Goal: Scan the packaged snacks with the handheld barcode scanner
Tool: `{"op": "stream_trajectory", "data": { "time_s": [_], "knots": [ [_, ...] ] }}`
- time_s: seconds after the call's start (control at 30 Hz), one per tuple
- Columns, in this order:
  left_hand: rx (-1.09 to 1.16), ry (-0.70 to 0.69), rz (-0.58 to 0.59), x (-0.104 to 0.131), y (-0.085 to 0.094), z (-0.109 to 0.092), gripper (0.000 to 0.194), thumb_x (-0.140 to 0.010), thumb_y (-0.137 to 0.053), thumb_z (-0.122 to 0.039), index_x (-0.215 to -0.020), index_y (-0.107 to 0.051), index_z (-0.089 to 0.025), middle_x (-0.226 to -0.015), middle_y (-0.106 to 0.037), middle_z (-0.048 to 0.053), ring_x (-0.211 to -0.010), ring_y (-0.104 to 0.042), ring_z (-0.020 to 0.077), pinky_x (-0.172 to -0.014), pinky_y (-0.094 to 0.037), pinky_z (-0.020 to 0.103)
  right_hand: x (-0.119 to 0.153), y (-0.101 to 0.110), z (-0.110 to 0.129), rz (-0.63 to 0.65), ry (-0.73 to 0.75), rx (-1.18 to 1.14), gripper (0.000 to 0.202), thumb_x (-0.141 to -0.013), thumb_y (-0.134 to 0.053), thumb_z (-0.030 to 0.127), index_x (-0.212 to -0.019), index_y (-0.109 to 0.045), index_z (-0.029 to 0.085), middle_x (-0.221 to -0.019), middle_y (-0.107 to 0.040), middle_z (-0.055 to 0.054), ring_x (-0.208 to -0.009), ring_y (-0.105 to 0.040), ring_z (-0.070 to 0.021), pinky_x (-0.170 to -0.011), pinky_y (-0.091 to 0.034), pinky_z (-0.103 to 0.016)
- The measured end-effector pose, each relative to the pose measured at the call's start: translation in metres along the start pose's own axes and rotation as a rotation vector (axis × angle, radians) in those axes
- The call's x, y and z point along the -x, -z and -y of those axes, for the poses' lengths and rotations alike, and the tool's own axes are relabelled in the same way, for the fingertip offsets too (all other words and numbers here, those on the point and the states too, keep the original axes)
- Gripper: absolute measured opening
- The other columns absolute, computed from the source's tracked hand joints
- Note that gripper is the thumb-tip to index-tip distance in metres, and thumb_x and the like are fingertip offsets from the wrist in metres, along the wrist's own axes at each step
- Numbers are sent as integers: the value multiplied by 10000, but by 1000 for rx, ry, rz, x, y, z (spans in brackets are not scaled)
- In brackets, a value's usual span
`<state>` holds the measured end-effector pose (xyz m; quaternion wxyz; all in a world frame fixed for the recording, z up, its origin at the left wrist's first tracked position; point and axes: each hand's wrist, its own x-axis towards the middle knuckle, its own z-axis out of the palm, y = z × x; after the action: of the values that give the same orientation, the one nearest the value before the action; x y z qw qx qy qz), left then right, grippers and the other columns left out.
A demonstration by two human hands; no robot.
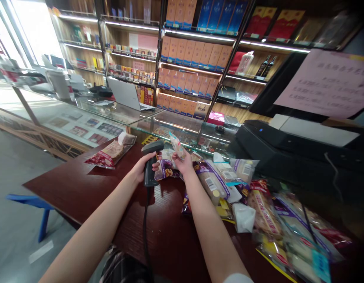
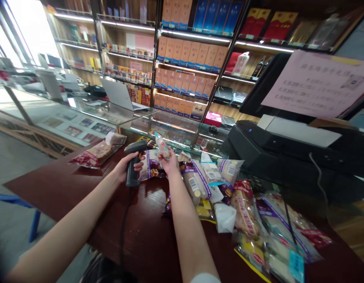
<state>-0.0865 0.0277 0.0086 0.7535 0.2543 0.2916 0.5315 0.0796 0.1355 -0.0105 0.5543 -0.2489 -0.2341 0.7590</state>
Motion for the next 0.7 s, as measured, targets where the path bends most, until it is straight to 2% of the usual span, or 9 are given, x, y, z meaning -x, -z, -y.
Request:
{"op": "stream_trajectory", "data": {
  "time_s": [0.23, 0.33, 0.4, 0.5, 0.57, 0.63, 0.7],
  "knots": [
    [6, 10, -13, -4, 8, 2, 246, -815, -712, -361, -810, -638, -126, -526, -416, -37, -446, -420, 73, -402, -362, 160, -2, 2, -1, -61, 15, -17, 68, -894, -521, 209, -896, -589, 202, -622, -624, 14, -525, -579, -121, -505, -511, -227],
    [9, 23, -21, -3, 11, 2, 235, -822, -709, -357, -841, -645, -131, -543, -445, -32, -451, -434, 79, -402, -378, 171, -4, 4, 1, -85, 122, 45, 76, -840, -541, 194, -903, -576, 217, -671, -641, 20, -572, -607, -133, -554, -532, -246],
    [17, 23, -39, -4, 14, 2, 247, -811, -724, -361, -854, -646, -131, -557, -460, -32, -452, -449, 83, -404, -396, 184, -6, 4, 10, -116, 264, 161, 125, -795, -556, 197, -915, -573, 230, -725, -644, 29, -609, -611, -142, -567, -522, -254],
    [62, -114, -89, -7, 18, 0, 249, -771, -767, -312, -877, -641, -125, -646, -552, -12, -472, -475, 65, -416, -412, 175, -3, 2, 34, -258, 551, 573, 129, -786, -529, 223, -897, -594, 221, -827, -646, 1, -703, -603, -164, -639, -520, -282],
    [95, -255, -135, -9, 20, -2, 258, -743, -786, -260, -894, -632, -120, -731, -614, 6, -491, -491, 44, -430, -418, 154, 7, 0, 55, -287, 714, 1028, 143, -804, -514, 208, -888, -629, 197, -950, -674, -64, -896, -623, -210, -829, -525, -344],
    [112, -355, -194, -10, 21, -4, 267, -724, -796, -241, -879, -617, -119, -758, -634, 9, -502, -507, 36, -440, -424, 145, 22, 0, 72, -277, 740, 1462, 196, -839, -500, 190, -941, -667, 179, -1063, -674, -127, -1052, -610, -267, -970, -467, -418],
    [102, -429, -267, -9, 23, -7, 256, -724, -794, -245, -845, -603, -126, -745, -640, 6, -506, -524, 42, -444, -433, 150, 39, 1, 84, -345, 638, 1801, 256, -883, -498, 195, -1048, -692, 169, -1137, -660, -184, -1098, -600, -336, -981, -431, -508]
  ]
}}
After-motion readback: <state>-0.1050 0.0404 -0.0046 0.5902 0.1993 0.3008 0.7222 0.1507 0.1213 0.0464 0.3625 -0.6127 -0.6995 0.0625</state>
